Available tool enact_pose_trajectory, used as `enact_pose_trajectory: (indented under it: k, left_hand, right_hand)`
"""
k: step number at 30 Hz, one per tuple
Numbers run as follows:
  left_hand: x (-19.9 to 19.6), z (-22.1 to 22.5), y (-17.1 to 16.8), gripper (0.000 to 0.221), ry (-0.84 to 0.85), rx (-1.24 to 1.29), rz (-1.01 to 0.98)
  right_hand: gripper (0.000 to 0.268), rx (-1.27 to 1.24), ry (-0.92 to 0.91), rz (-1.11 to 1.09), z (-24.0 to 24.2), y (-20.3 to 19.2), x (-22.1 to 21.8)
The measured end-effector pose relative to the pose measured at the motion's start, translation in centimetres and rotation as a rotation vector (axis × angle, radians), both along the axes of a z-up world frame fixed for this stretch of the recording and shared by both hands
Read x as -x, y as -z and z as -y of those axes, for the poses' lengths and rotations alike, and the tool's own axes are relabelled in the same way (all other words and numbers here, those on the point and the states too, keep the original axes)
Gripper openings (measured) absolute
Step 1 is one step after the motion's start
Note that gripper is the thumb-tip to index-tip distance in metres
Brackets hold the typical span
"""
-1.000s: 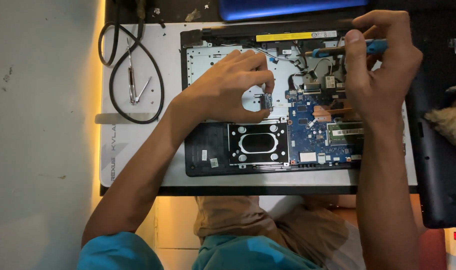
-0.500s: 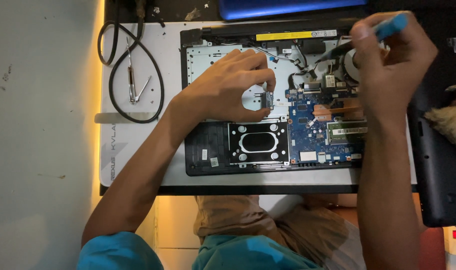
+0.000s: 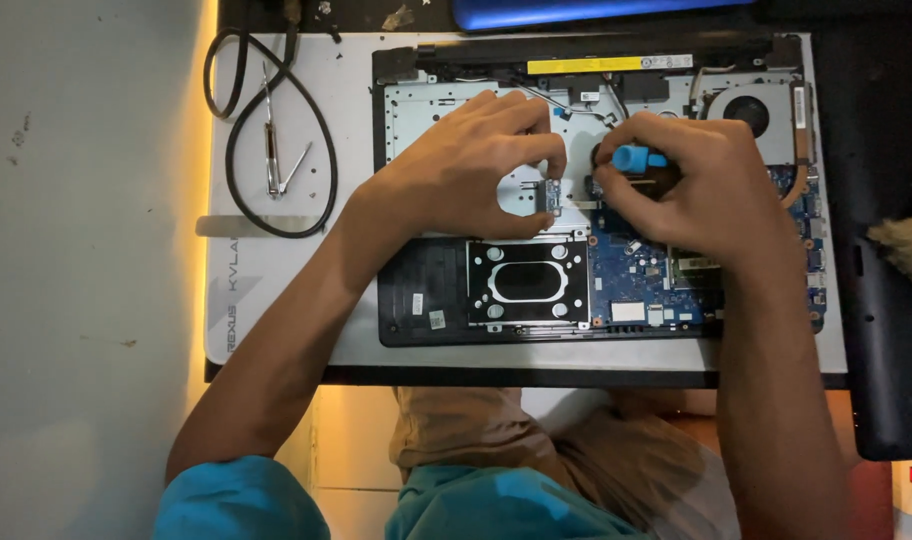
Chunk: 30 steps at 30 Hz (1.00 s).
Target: Disassembling a laptop by removing internal screws and disconnecting cables from the motherboard.
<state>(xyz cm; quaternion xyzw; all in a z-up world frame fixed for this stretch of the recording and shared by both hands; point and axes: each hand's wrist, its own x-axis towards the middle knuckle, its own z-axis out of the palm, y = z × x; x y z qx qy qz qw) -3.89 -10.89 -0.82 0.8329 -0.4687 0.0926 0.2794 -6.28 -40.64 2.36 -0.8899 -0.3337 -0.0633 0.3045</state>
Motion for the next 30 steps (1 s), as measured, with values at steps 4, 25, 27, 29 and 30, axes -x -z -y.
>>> enact_pose_trajectory:
  k: [4,25,27,29,30]
  left_hand:
    - [-0.1,0.0,0.0,0.039,-0.002,-0.023,-0.020]
    - [0.3,-0.4,-1.1,0.043,0.033,0.017,-0.047]
    - [0.4,-0.4,-1.2,0.032,0.062,0.041,-0.138]
    - [0.5,-0.3,-1.0,0.026,0.088,0.056,-0.127]
    - [0.5,-0.2,-1.0,0.021,0.112,0.072,-0.112]
  right_hand:
    - [0.029,0.097,-0.006,-0.051,0.7,0.7,-0.6]
    - [0.034,0.126,-0.075,-0.094,-0.5,0.7,-0.2]
    - [0.037,0.121,-0.091,-0.076,-0.3,1.0,-0.3]
    - [0.037,0.122,-0.095,-0.062,-0.3,1.1,-0.3]
    - [0.038,0.124,-0.099,-0.045,-0.3,1.2,-0.4]
